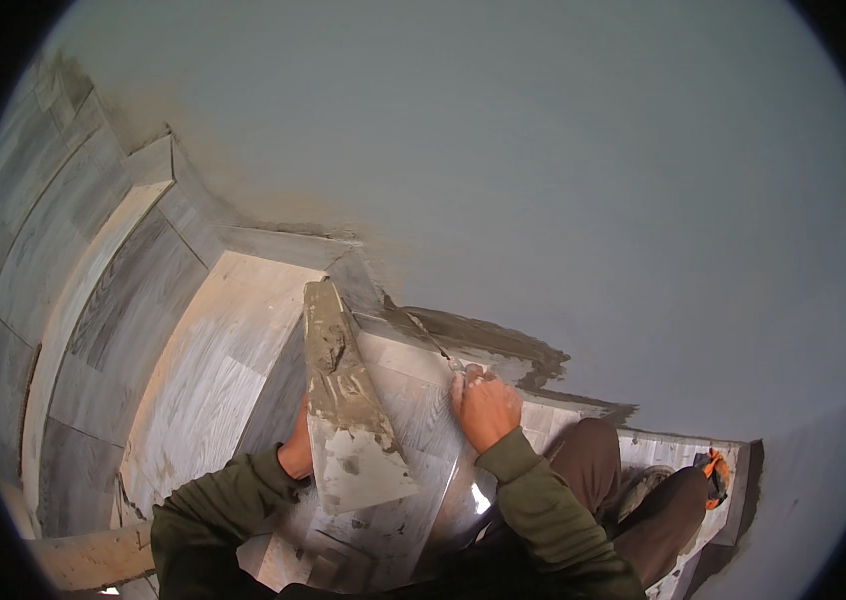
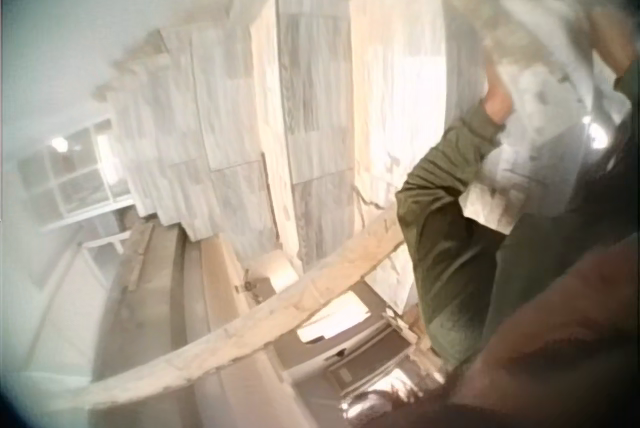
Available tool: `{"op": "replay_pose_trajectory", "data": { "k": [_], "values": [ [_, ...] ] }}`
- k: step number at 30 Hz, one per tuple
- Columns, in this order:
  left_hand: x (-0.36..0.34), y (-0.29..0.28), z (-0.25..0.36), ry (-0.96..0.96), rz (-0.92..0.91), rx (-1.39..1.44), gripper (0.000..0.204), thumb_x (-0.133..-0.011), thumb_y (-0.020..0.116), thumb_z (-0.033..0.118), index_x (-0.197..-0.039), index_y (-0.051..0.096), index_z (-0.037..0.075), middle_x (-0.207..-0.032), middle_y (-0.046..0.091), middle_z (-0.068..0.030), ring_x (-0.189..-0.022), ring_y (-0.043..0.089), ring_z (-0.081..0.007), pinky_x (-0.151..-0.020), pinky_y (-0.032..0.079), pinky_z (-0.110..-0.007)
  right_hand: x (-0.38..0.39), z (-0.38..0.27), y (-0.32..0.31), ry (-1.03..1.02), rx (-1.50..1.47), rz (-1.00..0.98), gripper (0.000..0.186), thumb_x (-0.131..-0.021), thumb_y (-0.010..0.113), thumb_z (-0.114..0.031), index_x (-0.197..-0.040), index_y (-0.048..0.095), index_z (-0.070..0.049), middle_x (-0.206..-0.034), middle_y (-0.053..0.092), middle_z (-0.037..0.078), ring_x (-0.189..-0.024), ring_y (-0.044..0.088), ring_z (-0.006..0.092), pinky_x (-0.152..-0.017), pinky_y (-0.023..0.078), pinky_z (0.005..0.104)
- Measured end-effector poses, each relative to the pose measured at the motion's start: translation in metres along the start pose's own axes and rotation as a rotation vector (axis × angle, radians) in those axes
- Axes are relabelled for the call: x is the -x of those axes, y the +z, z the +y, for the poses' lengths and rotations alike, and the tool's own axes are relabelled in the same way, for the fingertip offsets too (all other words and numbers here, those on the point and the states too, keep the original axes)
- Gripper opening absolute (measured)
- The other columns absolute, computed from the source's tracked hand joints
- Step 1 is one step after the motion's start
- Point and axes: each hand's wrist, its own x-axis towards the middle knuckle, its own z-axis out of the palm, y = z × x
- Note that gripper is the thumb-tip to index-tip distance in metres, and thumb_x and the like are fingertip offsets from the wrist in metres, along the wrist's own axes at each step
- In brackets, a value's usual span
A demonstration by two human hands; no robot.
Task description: The person applies mortar to the edge of a staircase wall using a putty knife while holding a plastering hawk loaded with mortar.
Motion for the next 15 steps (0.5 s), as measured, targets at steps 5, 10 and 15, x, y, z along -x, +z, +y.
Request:
{"op": "replay_pose_trajectory", "data": {
  "k": [5, 10, 15],
  "values": [
    [0.0, -0.012, -0.003, -0.14, -0.105, 0.242, 0.04, -0.095, 0.03, 0.031, -0.117, 0.05, 0.003, -0.109, 0.059, -0.012, -0.099, 0.059, -0.0271, -0.09, 0.048, -0.038, 0.019, 0.023, -0.02, 0.094, -0.02, -0.013, 0.029, -0.088, 0.052, -0.029, -0.087, 0.061, -0.002, -0.076, 0.062, 0.02, -0.063, 0.061, 0.0365, -0.058, 0.048, 0.0465],
    [0.004, -0.009, -0.002, -0.158, -0.086, 0.161, 0.048, -0.094, 0.028, 0.04, -0.121, 0.047, 0.005, -0.114, 0.057, -0.0111, -0.103, 0.057, -0.0276, -0.093, 0.045, -0.039, 0.036, 0.054, -0.035, 0.121, -0.054, 0.072, 0.027, -0.087, 0.054, -0.029, -0.088, 0.062, -0.004, -0.073, 0.062, 0.02, -0.06, 0.06, 0.0366, -0.055, 0.048, 0.0459],
    [0.0, -0.014, -0.004, -0.142, -0.111, 0.142, 0.049, -0.094, 0.028, 0.041, -0.12, 0.048, 0.005, -0.112, 0.058, -0.0111, -0.103, 0.058, -0.0274, -0.092, 0.045, -0.039, 0.052, 0.076, -0.053, 0.176, -0.058, 0.107, 0.025, -0.086, 0.056, -0.029, -0.086, 0.064, -0.005, -0.071, 0.062, 0.017, -0.062, 0.06, 0.0358, -0.055, 0.046, 0.0449]
  ]
}}
